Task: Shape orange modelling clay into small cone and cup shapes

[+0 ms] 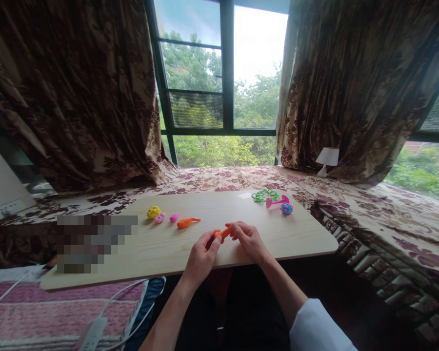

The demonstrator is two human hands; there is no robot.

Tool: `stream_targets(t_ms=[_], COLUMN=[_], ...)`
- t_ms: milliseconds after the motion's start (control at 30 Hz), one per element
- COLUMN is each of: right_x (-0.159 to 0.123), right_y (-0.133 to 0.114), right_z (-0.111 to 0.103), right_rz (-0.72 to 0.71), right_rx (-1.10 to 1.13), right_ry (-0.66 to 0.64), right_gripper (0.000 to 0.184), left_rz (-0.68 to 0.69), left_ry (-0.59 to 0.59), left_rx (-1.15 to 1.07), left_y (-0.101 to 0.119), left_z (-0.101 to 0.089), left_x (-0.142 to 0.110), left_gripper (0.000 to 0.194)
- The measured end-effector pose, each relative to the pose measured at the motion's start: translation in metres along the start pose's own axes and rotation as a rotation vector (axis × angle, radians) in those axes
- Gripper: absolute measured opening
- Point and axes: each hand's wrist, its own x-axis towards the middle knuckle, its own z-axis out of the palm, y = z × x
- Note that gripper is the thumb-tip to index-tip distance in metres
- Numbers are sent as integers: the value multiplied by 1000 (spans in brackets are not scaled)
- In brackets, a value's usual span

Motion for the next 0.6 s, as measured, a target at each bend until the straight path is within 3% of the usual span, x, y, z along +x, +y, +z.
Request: stream_targets(t_ms=[333,467,600], right_x=[-1,-3,-3], right_y=[1,-2,-2], right_z=[1,3,3], right_rz=[0,-42,-59], right_rx=[-52,-95,-80], right_ry=[-38,-123,-118], right_gripper=[30,25,19], left_rz=[14,-8,-54], left_ry=[-2,-15,-41], left_rx=[21,-47,-129], left_y=[2,1,3], left_z=[-1,-2,-3], left_x=[1,1,-1], left_gripper=[33,37,45])
